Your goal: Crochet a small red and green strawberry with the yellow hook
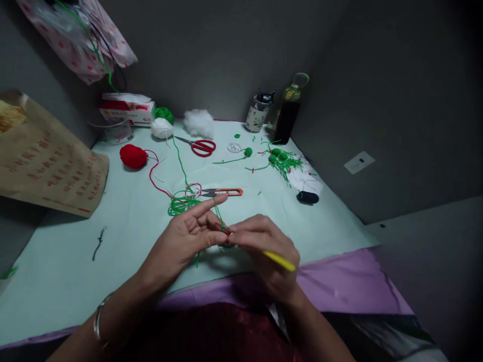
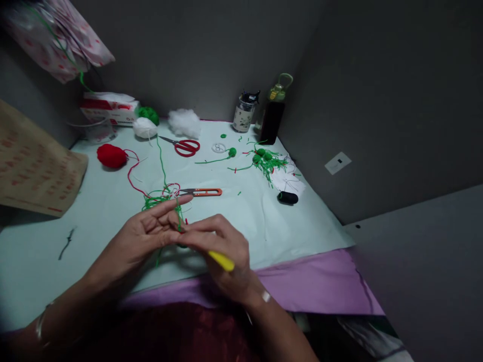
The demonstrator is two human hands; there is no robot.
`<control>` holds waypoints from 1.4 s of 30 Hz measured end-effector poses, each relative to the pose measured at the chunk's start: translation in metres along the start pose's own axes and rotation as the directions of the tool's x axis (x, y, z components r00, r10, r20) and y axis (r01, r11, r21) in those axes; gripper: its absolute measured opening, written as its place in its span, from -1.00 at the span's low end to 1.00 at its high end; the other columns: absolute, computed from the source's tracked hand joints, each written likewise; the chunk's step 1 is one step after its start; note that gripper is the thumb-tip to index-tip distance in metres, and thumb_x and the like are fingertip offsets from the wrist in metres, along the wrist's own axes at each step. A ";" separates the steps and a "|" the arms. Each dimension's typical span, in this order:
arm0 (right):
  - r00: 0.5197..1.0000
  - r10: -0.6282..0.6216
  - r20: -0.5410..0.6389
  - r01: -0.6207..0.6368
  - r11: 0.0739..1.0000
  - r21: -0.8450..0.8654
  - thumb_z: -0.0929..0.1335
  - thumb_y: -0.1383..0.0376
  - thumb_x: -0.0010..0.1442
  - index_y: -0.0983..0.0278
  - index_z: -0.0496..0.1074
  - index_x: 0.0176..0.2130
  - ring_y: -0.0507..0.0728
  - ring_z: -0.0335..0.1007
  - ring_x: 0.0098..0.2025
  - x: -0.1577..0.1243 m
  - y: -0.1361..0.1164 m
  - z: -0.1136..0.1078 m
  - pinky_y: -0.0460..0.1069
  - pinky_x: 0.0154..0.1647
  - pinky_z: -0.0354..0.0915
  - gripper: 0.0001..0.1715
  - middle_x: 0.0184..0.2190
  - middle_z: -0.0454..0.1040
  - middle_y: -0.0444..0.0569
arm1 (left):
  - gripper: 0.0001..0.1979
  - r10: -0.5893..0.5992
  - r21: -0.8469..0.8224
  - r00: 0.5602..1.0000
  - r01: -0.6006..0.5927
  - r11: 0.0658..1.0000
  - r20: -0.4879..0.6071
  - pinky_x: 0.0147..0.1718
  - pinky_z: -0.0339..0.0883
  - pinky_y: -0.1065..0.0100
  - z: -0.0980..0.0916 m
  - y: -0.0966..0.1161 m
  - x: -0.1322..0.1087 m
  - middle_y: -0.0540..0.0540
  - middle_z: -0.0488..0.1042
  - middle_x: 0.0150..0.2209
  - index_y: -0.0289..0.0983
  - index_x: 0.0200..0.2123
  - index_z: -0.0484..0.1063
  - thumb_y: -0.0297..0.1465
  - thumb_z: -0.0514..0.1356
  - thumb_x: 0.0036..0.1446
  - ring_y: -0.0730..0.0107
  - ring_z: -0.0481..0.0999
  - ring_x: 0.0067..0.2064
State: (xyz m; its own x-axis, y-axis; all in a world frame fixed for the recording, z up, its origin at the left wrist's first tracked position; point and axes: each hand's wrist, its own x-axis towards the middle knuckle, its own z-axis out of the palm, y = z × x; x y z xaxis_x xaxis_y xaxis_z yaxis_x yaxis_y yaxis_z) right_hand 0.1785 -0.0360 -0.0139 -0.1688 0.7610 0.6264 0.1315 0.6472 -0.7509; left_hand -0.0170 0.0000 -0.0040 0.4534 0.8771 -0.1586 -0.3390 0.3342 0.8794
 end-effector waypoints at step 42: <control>0.968 0.093 -0.232 -0.085 0.995 0.043 0.34 0.39 0.38 0.06 0.61 -0.04 0.13 0.56 -0.06 -0.007 0.009 0.026 0.09 -0.09 0.52 -0.69 -0.10 0.63 -0.01 | -0.45 0.034 -0.117 0.988 -0.051 0.992 -0.150 -0.06 0.39 0.35 0.019 -0.018 -0.002 0.00 0.54 -0.31 -0.18 0.16 0.53 -0.40 0.47 0.07 0.40 0.53 -0.19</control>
State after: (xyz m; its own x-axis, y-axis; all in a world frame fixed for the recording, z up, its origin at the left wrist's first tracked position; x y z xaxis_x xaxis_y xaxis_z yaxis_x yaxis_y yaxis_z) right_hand 0.1552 -0.0367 -0.0302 0.0751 0.8071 0.5857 0.1029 0.5779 -0.8096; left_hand 0.0036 -0.0147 -0.0114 0.3128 0.9297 -0.1946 -0.4561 0.3268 0.8278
